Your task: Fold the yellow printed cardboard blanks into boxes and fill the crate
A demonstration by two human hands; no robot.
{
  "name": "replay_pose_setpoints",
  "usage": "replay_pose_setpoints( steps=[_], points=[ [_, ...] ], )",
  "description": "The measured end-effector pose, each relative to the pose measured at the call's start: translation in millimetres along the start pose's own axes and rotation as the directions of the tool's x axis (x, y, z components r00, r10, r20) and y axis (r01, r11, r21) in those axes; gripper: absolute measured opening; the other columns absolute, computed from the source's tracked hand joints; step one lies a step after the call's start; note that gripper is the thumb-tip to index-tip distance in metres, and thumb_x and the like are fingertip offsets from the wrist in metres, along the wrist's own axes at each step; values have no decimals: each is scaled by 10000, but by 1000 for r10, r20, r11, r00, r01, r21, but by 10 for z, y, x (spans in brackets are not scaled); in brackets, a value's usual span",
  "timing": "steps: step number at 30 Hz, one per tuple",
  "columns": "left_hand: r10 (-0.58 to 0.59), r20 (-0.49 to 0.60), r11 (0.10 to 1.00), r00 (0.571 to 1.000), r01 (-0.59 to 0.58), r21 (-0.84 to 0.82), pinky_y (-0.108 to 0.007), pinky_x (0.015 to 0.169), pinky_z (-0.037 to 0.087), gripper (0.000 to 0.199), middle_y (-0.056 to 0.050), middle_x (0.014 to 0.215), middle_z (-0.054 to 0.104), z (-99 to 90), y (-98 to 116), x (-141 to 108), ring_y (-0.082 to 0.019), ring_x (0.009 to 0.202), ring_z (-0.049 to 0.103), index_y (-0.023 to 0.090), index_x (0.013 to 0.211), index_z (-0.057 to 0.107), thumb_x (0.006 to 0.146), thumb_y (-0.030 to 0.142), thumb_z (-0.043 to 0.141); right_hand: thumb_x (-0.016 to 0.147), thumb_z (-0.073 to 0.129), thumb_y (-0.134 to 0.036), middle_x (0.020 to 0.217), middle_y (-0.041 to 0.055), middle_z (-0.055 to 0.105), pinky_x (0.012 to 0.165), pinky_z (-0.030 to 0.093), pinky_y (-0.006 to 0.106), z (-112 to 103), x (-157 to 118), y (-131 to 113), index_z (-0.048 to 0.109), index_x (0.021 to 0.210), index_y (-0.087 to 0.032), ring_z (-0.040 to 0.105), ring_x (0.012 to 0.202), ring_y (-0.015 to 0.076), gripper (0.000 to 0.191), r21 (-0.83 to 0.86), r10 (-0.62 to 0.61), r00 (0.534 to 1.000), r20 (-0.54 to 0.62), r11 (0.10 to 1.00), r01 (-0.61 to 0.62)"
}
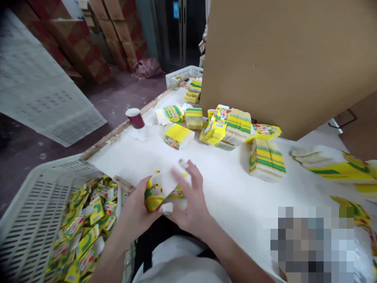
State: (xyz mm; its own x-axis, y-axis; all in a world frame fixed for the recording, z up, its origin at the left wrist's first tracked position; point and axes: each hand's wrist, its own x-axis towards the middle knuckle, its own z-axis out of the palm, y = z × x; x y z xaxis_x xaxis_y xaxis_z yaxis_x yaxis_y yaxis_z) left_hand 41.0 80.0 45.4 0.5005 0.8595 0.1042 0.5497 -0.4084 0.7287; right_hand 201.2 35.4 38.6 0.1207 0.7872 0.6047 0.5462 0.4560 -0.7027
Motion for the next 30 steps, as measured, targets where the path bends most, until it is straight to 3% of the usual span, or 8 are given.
replay_pose_setpoints(
  steps=[2,4,8,10,15,19,23,30],
  points=[
    [66,-45,998,997,-64,29,-375,859,482,650,-113,1190,541,92,0,-5,-240,1071,560,202,1290,296,731,305,611,807,562,-340,1479,53,217,1085,221,479,55,-24,15,245,1399,-290,202,1356,270,673,239,277,960,-28,935,-263],
    [177,-51,983,983,-173,63,-384,911,454,692,-136,1273,477,148,4,-17,-249,1166,495,195,1328,224,750,293,592,859,487,-334,1449,56,306,1072,266,448,115,-30,29,301,1379,-287,293,1325,238,554,456,460,872,168,748,-483],
    [285,-58,957,957,-281,66,-384,886,462,590,-126,1180,499,181,-22,-35,-240,1124,514,198,1248,285,737,210,580,888,444,-355,1273,77,539,1041,321,440,194,11,16,385,1345,-255,454,1214,227,471,607,467,729,500,412,-680],
    [255,-30,966,966,-254,41,-370,831,485,495,-97,1099,518,178,-51,-41,-225,1028,559,210,1143,347,707,169,579,887,442,-389,1272,86,540,1040,320,449,184,26,-11,311,1384,-246,455,1214,232,534,586,471,748,467,469,-661],
    [176,21,983,984,-174,-52,-369,736,518,616,-124,1102,499,212,-101,-30,-216,898,598,192,1193,248,671,175,574,840,527,-288,1450,96,312,1064,296,446,80,-15,-68,100,1439,-224,305,1323,247,738,303,213,875,436,880,-365],
    [153,-96,985,984,-159,-59,-389,817,497,648,-152,1170,420,263,-67,2,-229,1018,553,177,1201,228,659,141,582,844,427,-117,1380,57,436,1050,339,409,75,-38,-12,365,1357,-276,388,1277,203,541,157,71,938,340,979,-131],
    [165,-204,985,965,-152,81,-442,916,433,559,-127,1143,441,206,-35,9,-255,1104,478,179,1174,340,693,204,624,873,437,-205,1316,45,512,1018,380,411,95,-56,55,448,1305,-286,488,1192,205,440,298,295,937,185,892,-340],
    [190,-165,979,968,-173,112,-379,894,446,545,-97,1122,542,161,-64,-15,-229,1051,529,206,1233,381,752,319,609,851,456,-487,1394,43,412,942,443,402,98,-66,19,270,1389,-324,482,1199,215,592,704,484,773,410,371,-606]
  ],
)
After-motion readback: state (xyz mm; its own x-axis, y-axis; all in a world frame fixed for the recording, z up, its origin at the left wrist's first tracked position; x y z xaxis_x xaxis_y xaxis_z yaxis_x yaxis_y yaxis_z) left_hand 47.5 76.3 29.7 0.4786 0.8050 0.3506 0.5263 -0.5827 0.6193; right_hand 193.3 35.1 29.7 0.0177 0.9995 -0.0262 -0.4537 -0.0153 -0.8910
